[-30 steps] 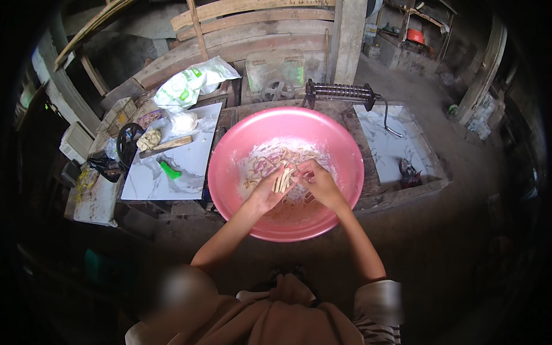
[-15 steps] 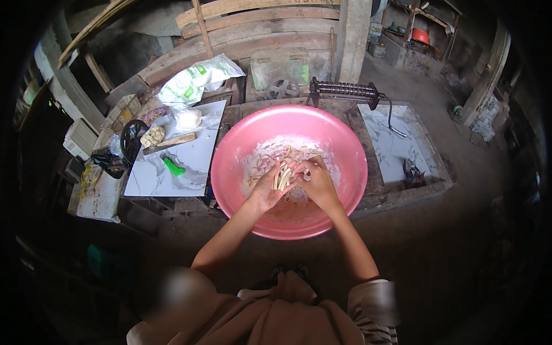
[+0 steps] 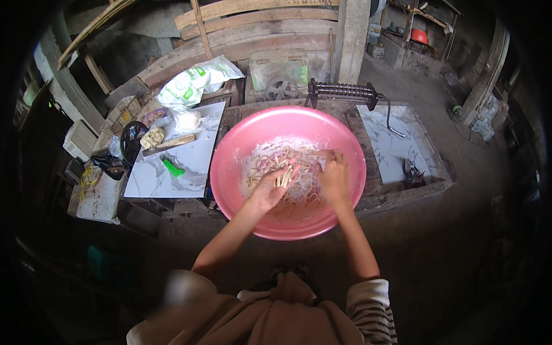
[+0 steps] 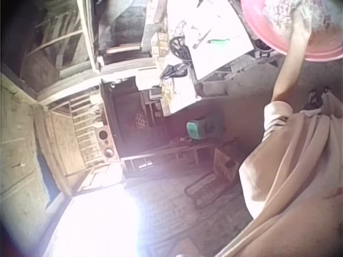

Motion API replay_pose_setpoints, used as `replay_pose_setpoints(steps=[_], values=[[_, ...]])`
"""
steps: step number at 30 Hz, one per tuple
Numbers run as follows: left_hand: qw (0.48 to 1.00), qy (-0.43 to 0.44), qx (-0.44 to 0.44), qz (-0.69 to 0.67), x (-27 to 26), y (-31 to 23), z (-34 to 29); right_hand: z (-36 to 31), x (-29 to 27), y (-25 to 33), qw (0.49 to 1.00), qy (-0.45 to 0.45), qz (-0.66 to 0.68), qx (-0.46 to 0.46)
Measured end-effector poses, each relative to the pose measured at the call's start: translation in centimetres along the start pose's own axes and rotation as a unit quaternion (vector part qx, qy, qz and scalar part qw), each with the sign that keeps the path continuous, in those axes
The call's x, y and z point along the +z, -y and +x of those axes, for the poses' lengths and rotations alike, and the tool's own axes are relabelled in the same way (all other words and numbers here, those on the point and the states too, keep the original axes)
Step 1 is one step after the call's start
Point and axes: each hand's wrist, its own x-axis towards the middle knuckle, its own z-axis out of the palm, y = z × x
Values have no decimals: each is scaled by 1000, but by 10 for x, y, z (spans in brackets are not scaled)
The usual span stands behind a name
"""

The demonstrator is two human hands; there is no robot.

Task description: The person uses a hand-cranked pasta machine to press dough into strips, then rolls more dough into a cylinder and cuts it into pieces with a knife.

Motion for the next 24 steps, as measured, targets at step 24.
replay_pose_setpoints(steps=[24], values=[[977,-151,144,-50,-2,-7,0,15,4,6,905,96,364,198]])
